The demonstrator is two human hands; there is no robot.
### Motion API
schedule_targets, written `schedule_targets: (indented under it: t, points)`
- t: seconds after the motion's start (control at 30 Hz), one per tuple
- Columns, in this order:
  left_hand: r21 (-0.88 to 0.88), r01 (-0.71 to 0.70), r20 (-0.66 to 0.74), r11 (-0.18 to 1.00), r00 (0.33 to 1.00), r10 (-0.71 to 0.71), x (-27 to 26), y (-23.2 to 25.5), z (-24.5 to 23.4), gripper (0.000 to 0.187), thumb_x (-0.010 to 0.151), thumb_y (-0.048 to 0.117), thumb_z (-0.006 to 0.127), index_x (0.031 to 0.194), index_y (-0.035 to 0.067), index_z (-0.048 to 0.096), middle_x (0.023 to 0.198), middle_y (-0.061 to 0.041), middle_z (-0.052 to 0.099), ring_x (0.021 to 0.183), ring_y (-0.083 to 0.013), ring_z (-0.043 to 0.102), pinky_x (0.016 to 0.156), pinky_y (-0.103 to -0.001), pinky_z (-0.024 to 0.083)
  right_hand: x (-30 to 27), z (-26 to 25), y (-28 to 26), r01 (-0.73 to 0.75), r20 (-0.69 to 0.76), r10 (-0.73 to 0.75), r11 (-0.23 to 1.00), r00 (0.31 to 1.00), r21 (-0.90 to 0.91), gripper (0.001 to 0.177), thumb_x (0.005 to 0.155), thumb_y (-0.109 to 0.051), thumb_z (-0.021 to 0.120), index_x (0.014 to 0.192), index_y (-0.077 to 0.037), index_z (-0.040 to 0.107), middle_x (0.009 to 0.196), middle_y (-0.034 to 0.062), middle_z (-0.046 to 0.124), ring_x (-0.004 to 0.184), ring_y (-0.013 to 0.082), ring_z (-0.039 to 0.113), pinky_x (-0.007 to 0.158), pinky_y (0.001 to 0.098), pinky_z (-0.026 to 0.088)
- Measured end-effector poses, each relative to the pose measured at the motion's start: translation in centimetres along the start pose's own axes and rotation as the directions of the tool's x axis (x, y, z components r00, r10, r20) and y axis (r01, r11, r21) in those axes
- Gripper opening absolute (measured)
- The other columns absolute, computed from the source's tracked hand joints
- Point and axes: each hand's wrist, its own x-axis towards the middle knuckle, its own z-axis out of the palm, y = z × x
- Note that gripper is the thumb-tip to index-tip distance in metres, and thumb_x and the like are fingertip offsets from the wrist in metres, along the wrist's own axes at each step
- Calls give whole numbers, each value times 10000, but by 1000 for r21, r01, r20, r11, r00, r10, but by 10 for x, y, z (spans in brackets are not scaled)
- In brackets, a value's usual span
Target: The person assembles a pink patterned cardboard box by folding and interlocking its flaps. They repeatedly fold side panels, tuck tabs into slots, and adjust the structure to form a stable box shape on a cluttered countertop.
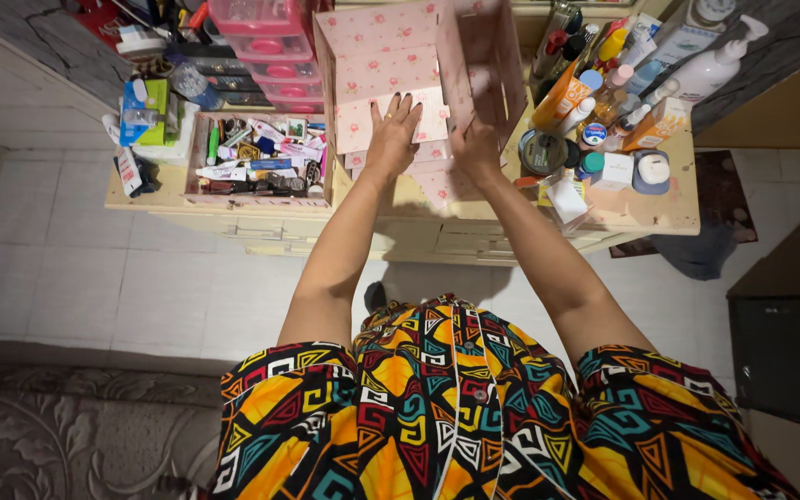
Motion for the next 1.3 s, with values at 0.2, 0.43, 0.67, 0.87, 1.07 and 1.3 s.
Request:
schedule_targets:
  t: [0.2, 0.43, 0.67, 0.87, 1.07, 1.3]
  points:
    - [-19, -12, -24, 1000, 1000, 12, 3, -5, 4, 798, 699, 74, 863, 1427, 56, 537, 1539, -201, 444, 1468, -393, 348, 1175, -705, 179, 3, -5, 5, -15, -31, 18, 996, 999, 84, 205, 887, -112, 602, 946, 76, 662, 746, 280, 666, 710, 429, 704, 593, 475, 558]
    - [-54, -8, -28, 999, 1000, 7, 5, -4, -2, 762, 702, 63, 849, 1406, 49, 559, 1531, -195, 465, 1459, -391, 359, 1168, -703, 189, 6, -16, -14, -150, 26, 148, 973, 989, 174, 198, 931, -108, 579, 913, 70, 662, 693, 222, 693, 617, 314, 732, 552, 415, 559]
    - [-73, 8, -52, 997, 999, -12, 11, -2, -4, 713, 718, 38, 822, 1388, 41, 578, 1506, -199, 494, 1440, -395, 383, 1151, -713, 203, 6, -20, -20, -206, 60, 198, 965, 978, 165, 302, 981, -114, 529, 799, 76, 677, 611, 157, 691, 553, 219, 741, 539, 333, 594]
    - [-84, 13, -74, 996, 997, -19, 14, -7, 4, 695, 719, 18, 802, 1378, 45, 583, 1489, -201, 502, 1427, -398, 394, 1138, -725, 206, 6, -10, 2, -322, 99, 306, 897, 947, 302, 307, 982, -131, 517, 824, 95, 654, 643, 185, 702, 548, 247, 738, 517, 348, 610]
    - [-67, 17, -93, 998, 995, -23, 9, -6, 9, 709, 715, 5, 799, 1387, 53, 579, 1493, -192, 502, 1433, -397, 399, 1142, -728, 215, 6, 12, 12, 22, -26, -24, 997, 999, -78, 203, 899, -121, 621, 849, 73, 654, 738, 285, 651, 679, 437, 683, 608, 517, 527]
    - [-14, 25, -36, 1000, 999, -26, 3, 0, 5, 764, 718, 32, 830, 1423, 50, 535, 1536, -188, 445, 1474, -379, 336, 1177, -709, 188, 2, 1, 4, 32, 70, -32, 999, 997, 7, 223, 901, -134, 642, 994, 68, 661, 827, 295, 668, 814, 459, 686, 692, 505, 551]
